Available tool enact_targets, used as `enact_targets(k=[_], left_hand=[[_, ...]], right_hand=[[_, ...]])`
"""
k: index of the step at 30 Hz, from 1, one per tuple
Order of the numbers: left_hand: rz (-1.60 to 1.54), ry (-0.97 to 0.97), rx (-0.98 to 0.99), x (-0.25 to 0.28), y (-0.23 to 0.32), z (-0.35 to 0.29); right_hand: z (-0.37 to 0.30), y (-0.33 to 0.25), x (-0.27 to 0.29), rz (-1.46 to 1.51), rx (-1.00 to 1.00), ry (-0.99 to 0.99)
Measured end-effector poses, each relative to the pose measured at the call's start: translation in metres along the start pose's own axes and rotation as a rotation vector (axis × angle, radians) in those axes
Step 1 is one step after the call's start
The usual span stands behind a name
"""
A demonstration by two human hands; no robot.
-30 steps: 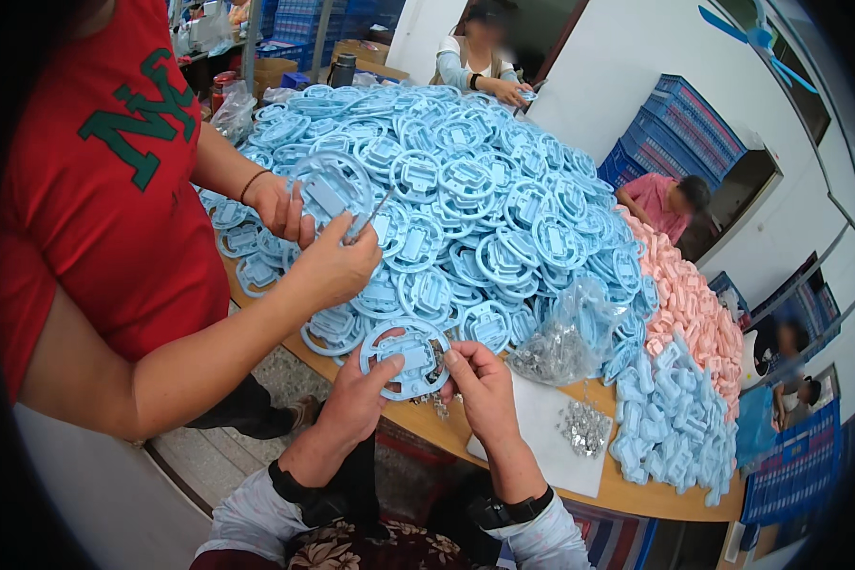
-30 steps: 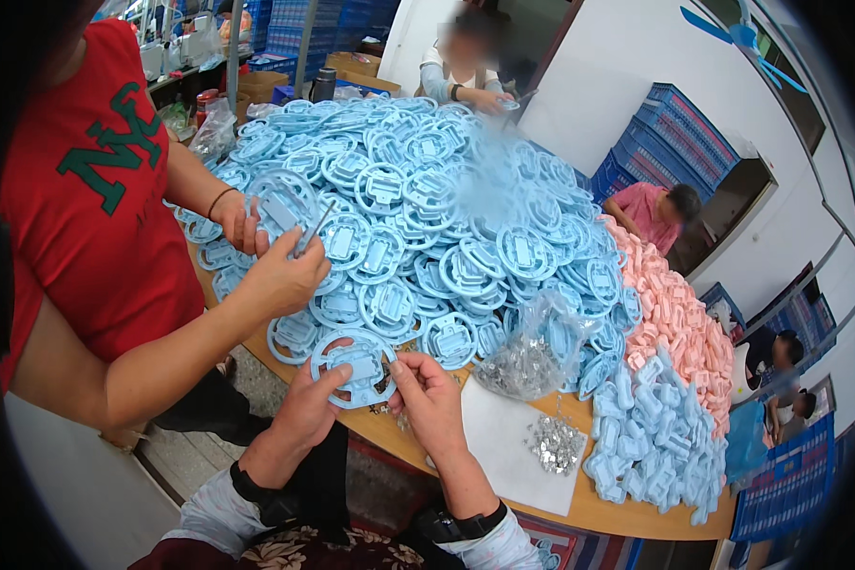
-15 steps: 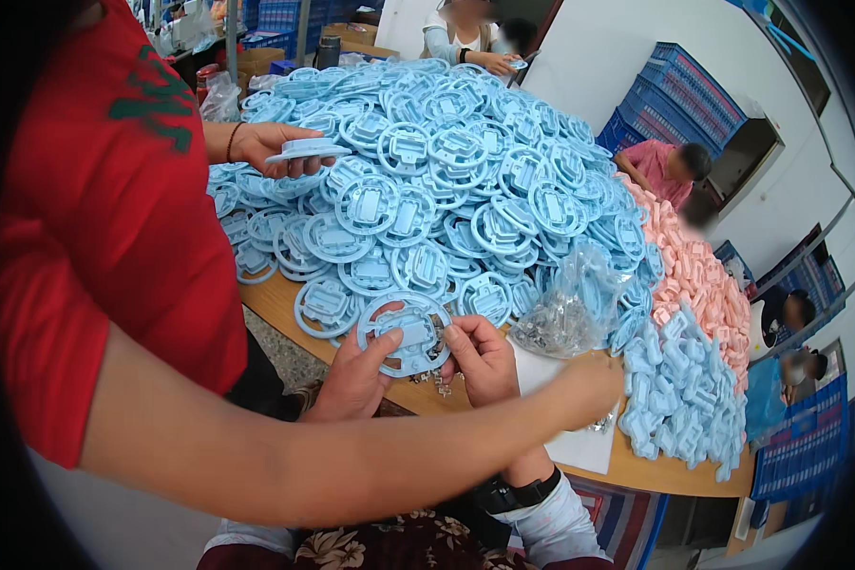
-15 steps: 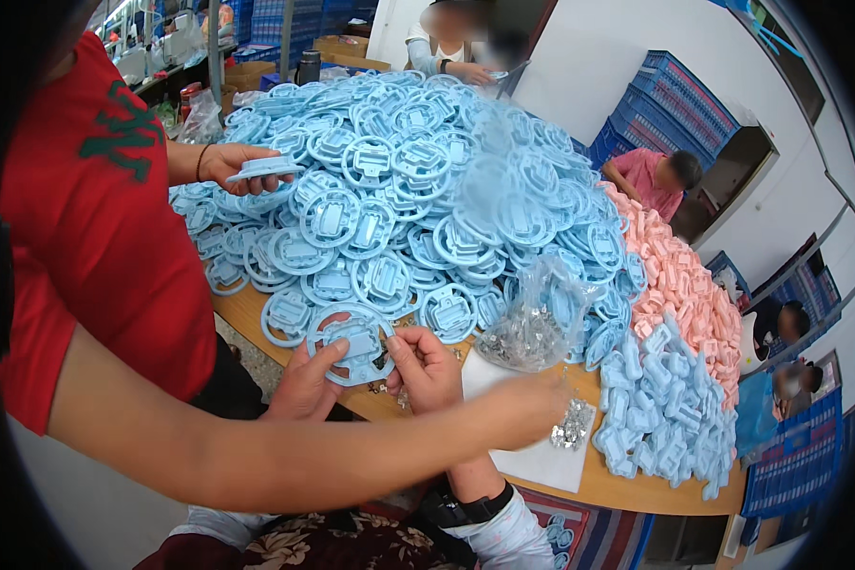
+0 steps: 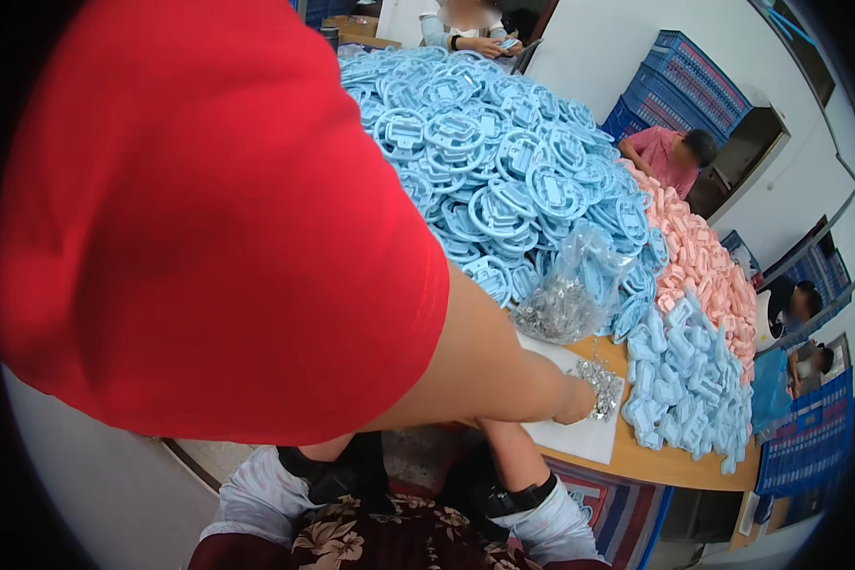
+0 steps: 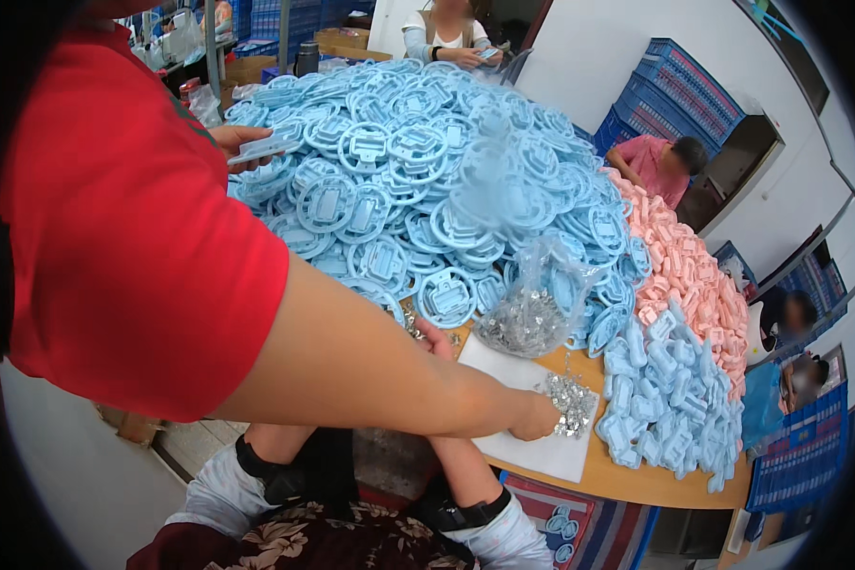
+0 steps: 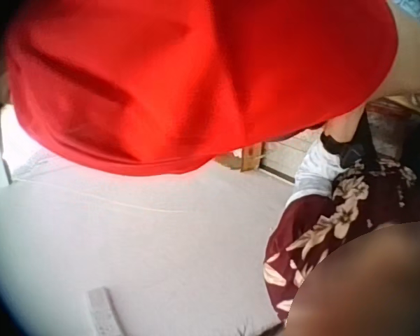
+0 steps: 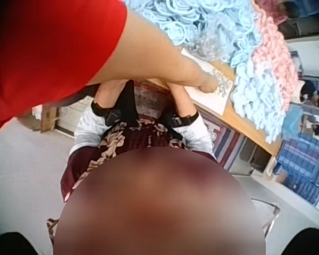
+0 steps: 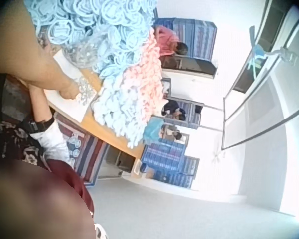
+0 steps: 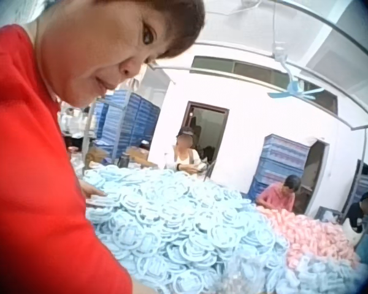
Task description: Assembling metal clips into blue circular plastic frames on a factory table.
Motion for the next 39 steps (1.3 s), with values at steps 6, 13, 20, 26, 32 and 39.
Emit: enact_targets(k=[6,13,20,26,32,39], left_hand=[[0.100,-0.031,-0.092,0.026,-0.018,-0.022],[0.252,-0.047,-0.213,-0.020,-0.015,0.031],[0.131,-0.004,-0.119,-0.129,0.022,0.149],[-0.248,0.013,0.196,-0.107,0.002,0.123],[-0.152,0.008,0.173,-0.155,0.016,0.095],[0.060,-0.012,0.133,-0.158,0.008,0.074]], right_hand=[[-0.077,-0.052,-0.012,-0.849,0.462,-0.142],[-0.120,-0.030,-0.027,-0.654,-0.228,-0.684],[-0.118,-0.025,-0.017,-0.720,-0.067,-0.625],[-0.119,-0.060,-0.004,-0.631,-0.205,-0.425],[-0.107,-0.071,0.030,-0.324,-0.165,-0.062],[-0.100,-0.084,0.040,-0.077,-0.044,0.082]])
Point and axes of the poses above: each hand's wrist, its own z-axis towards the middle knuckle, its own x-axis out of the back of the hand, y = z × x, the point moved 3 cm from there along z, towards the middle knuckle, and after that the axes turned 11 degrees about -x, right-handed, at the moved point
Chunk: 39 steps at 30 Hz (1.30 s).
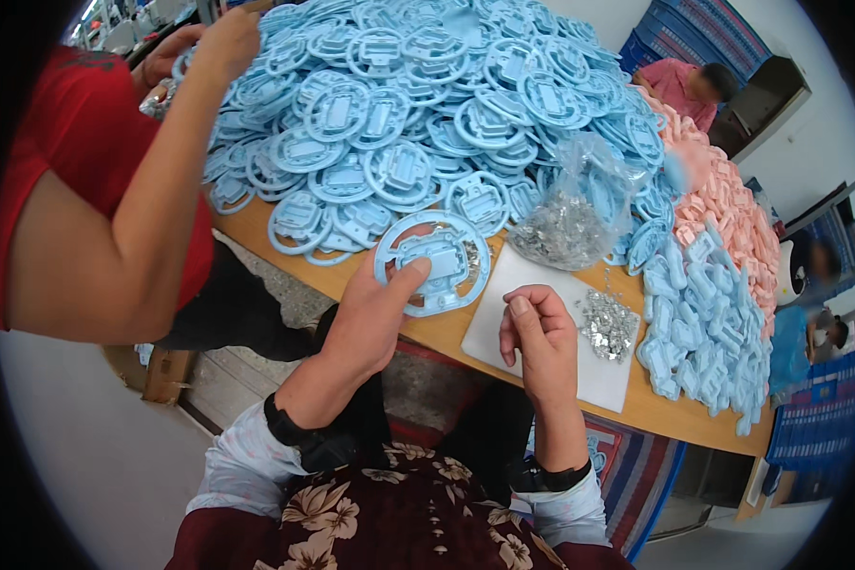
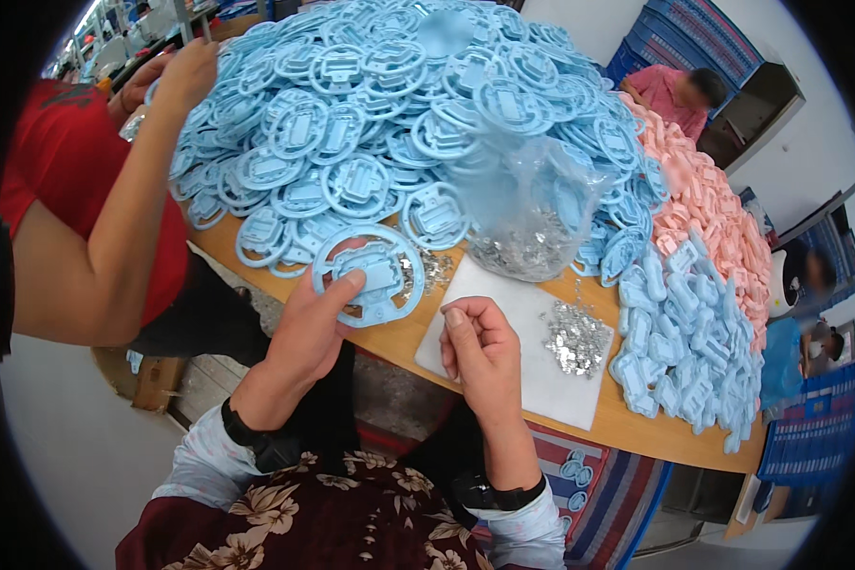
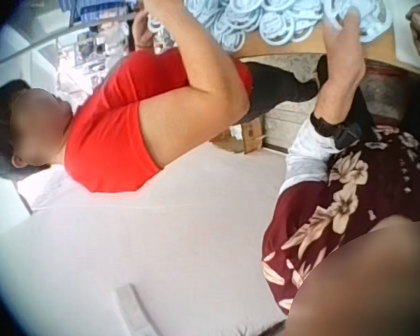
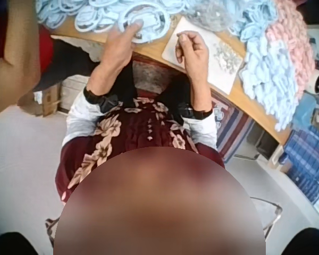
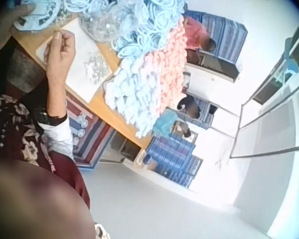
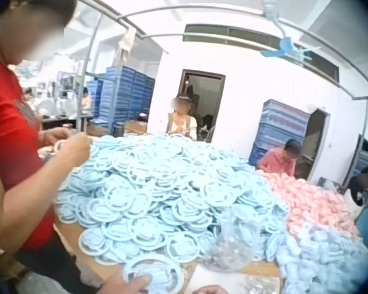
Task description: Assembling metal clips into blue circular plastic frames on a factory table.
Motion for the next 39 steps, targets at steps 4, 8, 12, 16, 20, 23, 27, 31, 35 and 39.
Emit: enact_targets(k=[4,8,12,16,20,23,27,31,35,39], left_hand=[[0.291,-0.112,-0.158,-0.010,0.016,-0.008],[0.279,-0.154,-0.144,-0.013,0.007,-0.008],[0.137,-0.164,-0.019,-0.016,0.004,-0.006],[0.088,-0.162,0.052,-0.010,-0.010,-0.004],[-0.076,-0.149,0.123,-0.013,-0.012,-0.003],[-0.024,-0.189,0.148,-0.005,-0.015,-0.003],[0.006,-0.170,0.135,-0.004,-0.016,-0.004],[-0.092,-0.172,0.150,-0.008,-0.014,-0.005],[-0.139,-0.182,0.217,-0.004,-0.018,-0.002],[-0.213,-0.155,0.221,-0.007,-0.018,-0.001]], right_hand=[[0.010,0.002,-0.004,0.092,-0.022,-0.017],[0.010,-0.001,-0.001,0.047,0.057,0.113],[0.014,-0.001,-0.006,0.013,0.070,0.078],[0.016,0.005,-0.005,-0.001,0.021,0.059],[0.021,0.011,-0.004,0.011,0.004,0.056],[0.021,0.012,-0.004,0.000,-0.006,0.046],[0.022,0.015,-0.003,0.014,0.000,0.031],[0.023,0.014,-0.002,0.034,-0.009,0.034],[0.025,0.017,-0.004,0.032,-0.045,0.025],[0.030,0.018,-0.005,0.083,-0.027,0.016]])
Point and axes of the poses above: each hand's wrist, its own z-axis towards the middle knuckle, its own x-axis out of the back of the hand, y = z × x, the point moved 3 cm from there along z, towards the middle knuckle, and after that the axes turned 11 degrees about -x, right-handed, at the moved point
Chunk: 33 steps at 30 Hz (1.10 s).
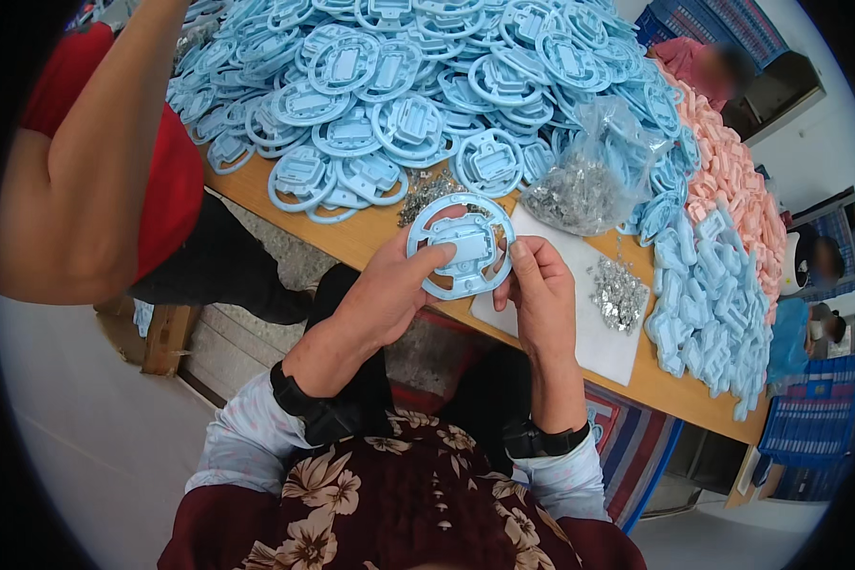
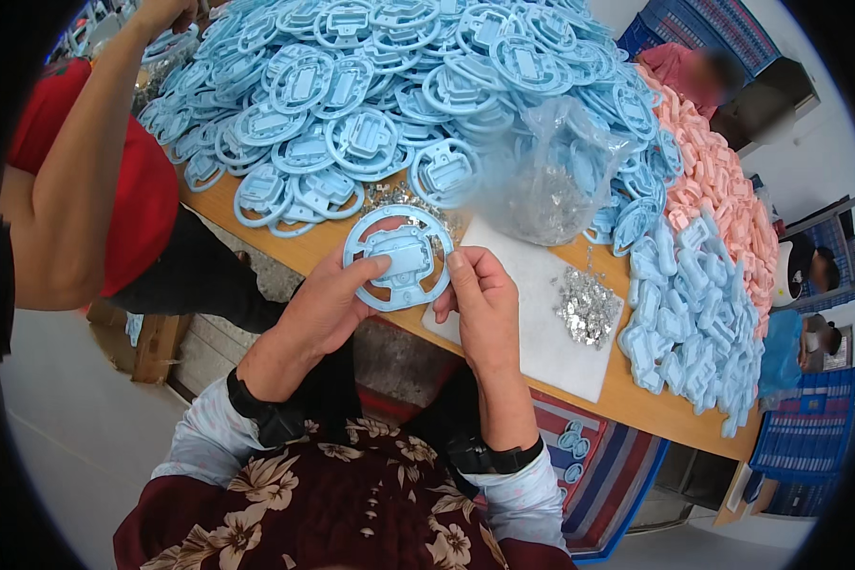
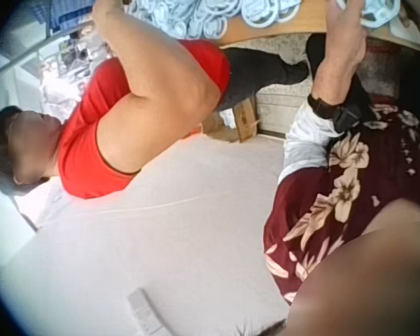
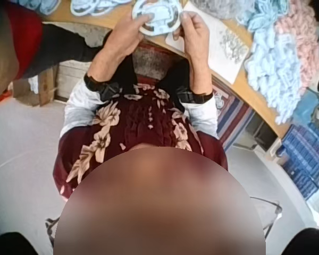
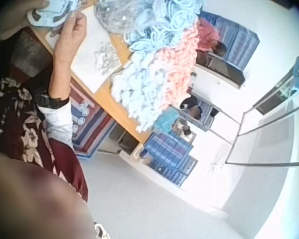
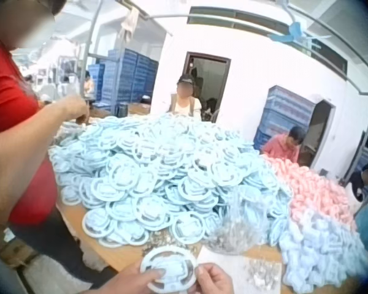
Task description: Assembling metal clips into blue circular plastic frames on a factory table.
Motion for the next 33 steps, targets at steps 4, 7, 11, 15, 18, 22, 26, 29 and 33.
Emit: enact_targets(k=[4,7,11,15,18,22,26,29,33], left_hand=[[0.258,-0.037,-0.082,0.009,0.001,-0.009],[0.388,-0.108,-0.246,0.000,0.013,-0.016],[0.508,-0.136,-0.391,0.007,0.015,-0.015],[0.067,-0.016,-0.001,0.011,0.014,-0.022],[0.254,0.019,0.003,0.024,0.004,-0.036],[0.470,-0.339,0.322,0.052,-0.023,-0.054],[0.530,-0.301,0.524,0.093,-0.056,-0.067],[0.585,-0.179,0.537,0.126,-0.073,-0.075],[0.563,-0.055,0.615,0.167,-0.082,-0.085]], right_hand=[[-0.003,0.004,-0.005,-0.044,-0.009,0.011],[-0.007,-0.007,-0.013,0.004,0.031,0.049],[-0.015,-0.007,-0.001,-0.073,0.093,0.132],[-0.048,-0.013,0.000,-0.482,-0.102,-0.058],[-0.073,0.005,0.020,-0.664,-0.091,-0.177],[-0.103,0.057,0.036,-0.811,-0.319,-0.492],[-0.097,0.147,0.032,-0.885,-0.239,-0.518],[-0.056,0.167,0.001,-1.151,-0.695,-0.766],[-0.016,0.283,0.015,-0.944,-0.772,-0.772]])
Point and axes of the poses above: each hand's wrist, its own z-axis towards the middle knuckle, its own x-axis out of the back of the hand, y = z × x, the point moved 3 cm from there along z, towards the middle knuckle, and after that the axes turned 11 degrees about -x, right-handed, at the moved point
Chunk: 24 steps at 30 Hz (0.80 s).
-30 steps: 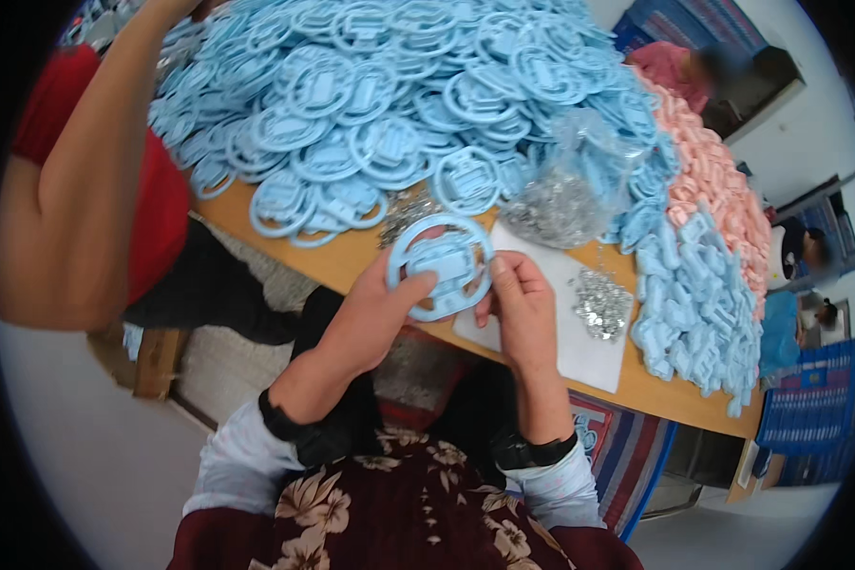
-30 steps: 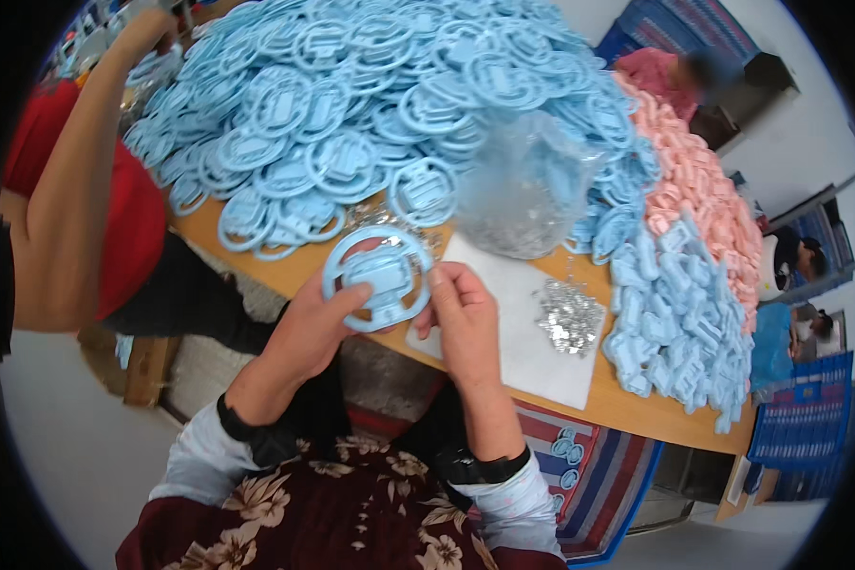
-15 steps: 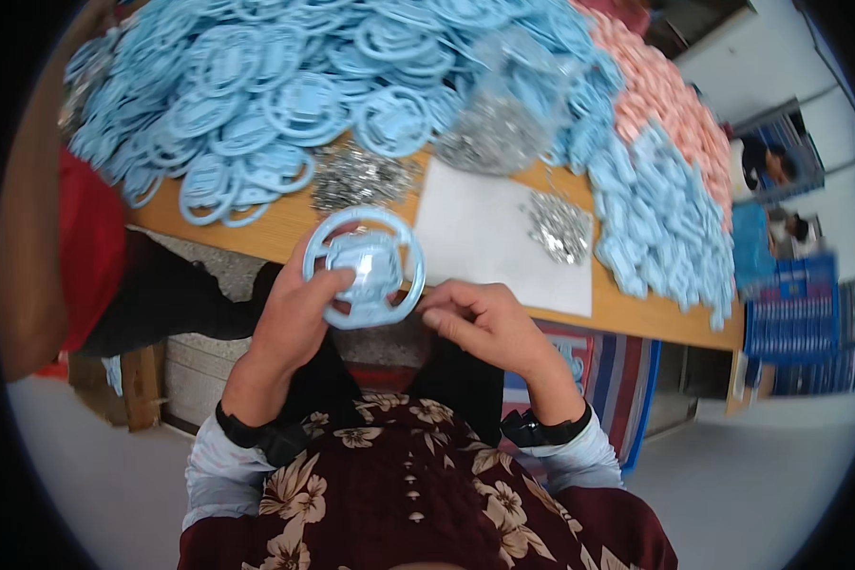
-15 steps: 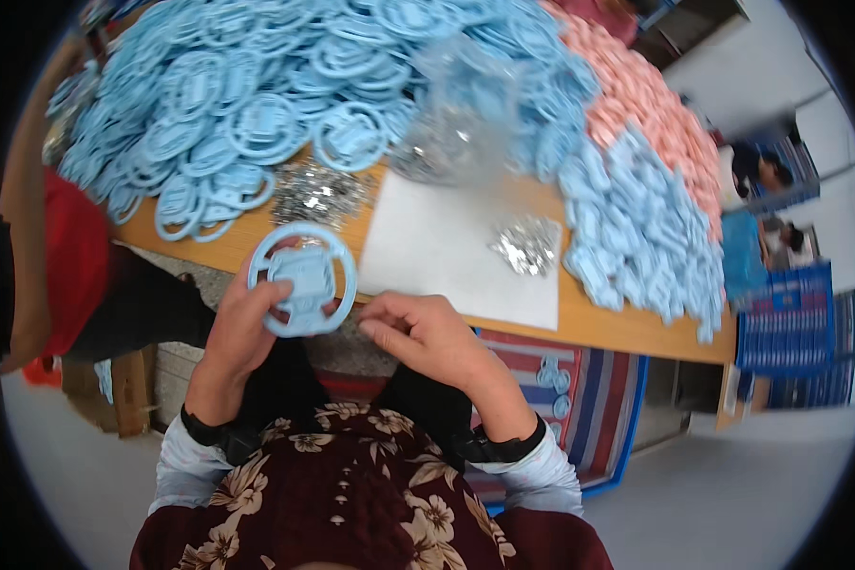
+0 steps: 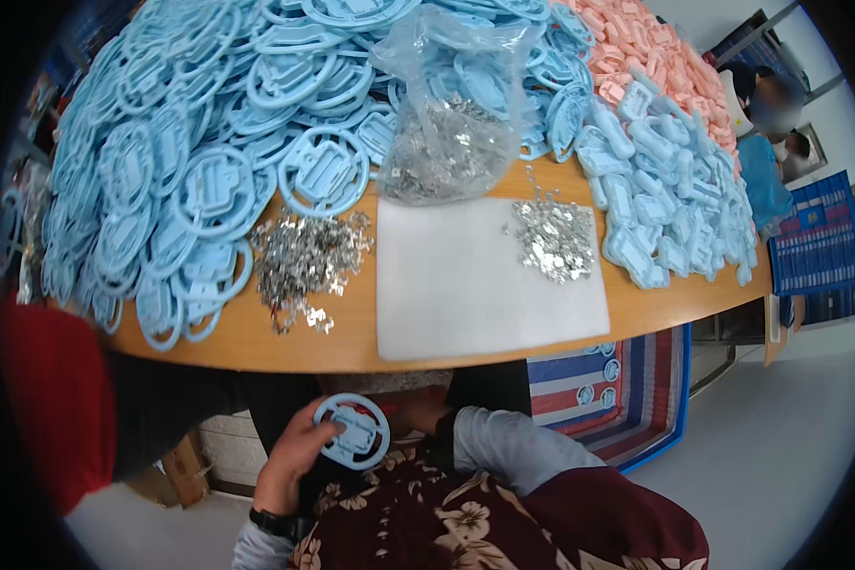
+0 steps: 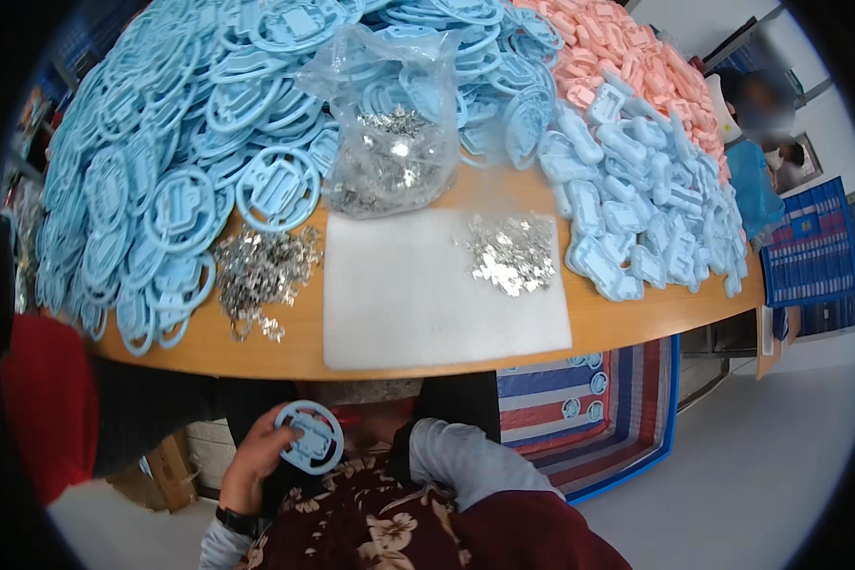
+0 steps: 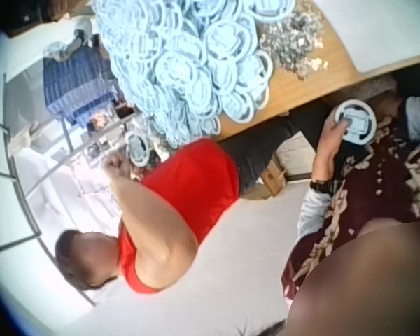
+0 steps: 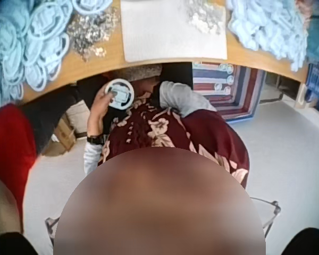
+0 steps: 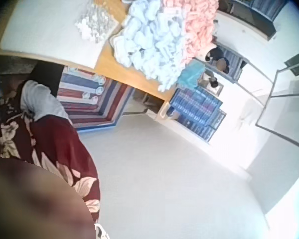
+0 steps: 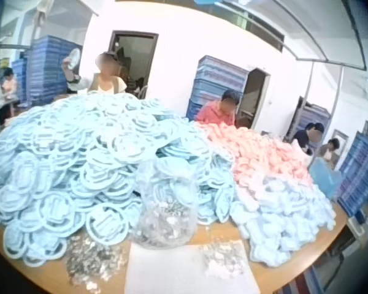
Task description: Assembling metal clips into blue circular plastic frames on a factory table.
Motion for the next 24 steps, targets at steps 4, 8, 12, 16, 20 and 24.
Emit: enact_targets(k=[4,8,12,16,20,24], left_hand=[[-0.011,0.065,0.082,0.005,0.018,0.017],[0.175,0.097,0.201,0.047,-0.011,0.026],[0.339,0.212,0.136,0.028,0.027,0.041],[0.408,0.147,0.103,0.019,0.035,0.056],[0.485,0.104,-0.006,0.012,0.047,0.065],[0.528,0.110,-0.104,0.012,0.053,0.057]], right_hand=[[0.042,0.024,0.033,0.040,0.030,0.027],[0.064,0.043,0.055,0.074,0.062,0.017],[0.065,0.056,0.049,0.138,0.095,0.016],[0.066,0.050,0.041,0.160,0.172,0.055],[0.076,0.041,0.047,0.119,0.270,0.144],[0.075,0.034,0.029,0.041,0.363,0.203]])
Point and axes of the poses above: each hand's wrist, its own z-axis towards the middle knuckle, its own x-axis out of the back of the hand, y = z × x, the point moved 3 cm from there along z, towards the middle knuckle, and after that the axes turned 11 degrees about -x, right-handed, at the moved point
